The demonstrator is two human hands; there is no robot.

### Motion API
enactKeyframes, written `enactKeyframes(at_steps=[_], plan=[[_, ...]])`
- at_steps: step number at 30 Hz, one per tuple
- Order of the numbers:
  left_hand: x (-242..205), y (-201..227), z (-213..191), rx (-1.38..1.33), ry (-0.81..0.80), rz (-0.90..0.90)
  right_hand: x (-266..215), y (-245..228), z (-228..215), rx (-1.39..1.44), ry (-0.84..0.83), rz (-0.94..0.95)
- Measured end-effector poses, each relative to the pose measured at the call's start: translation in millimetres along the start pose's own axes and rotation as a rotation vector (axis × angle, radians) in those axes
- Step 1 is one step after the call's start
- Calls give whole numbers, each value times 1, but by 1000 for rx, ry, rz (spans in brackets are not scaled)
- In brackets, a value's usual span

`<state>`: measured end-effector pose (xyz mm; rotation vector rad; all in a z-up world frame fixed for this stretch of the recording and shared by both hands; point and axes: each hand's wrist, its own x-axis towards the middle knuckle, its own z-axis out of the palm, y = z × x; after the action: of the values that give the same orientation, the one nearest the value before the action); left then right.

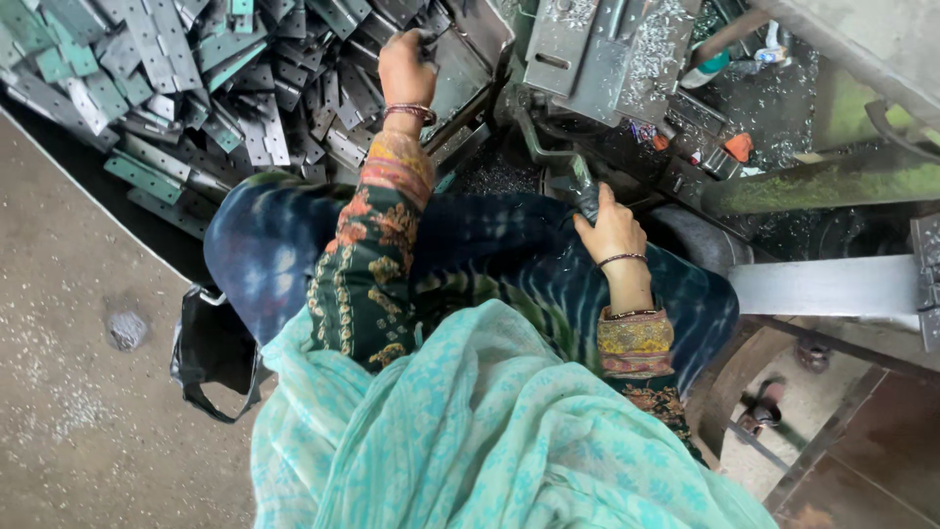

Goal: The person sits cross-legged on the floor and repeatedly picks up small metal brackets from a large bin. They place each bracket into a metal jig, press down on a lever to process the part, and then return the processed bracket to the bin. The person continues this repetitive cycle throughout the clip.

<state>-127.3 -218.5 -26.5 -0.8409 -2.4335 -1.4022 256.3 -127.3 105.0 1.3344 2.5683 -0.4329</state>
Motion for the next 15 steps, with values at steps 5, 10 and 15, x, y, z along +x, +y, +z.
enactKeyframes(at_steps=[5,10,15], plan=[[-18,134,-28,-111,-63,539,0,2,7,23,5,-30],[-75,199,20,101,-402,863,-2,-1,5,43,-15,-21],[-99,178,66,288,-439,839,-4,-4,3,39,-9,-11]])
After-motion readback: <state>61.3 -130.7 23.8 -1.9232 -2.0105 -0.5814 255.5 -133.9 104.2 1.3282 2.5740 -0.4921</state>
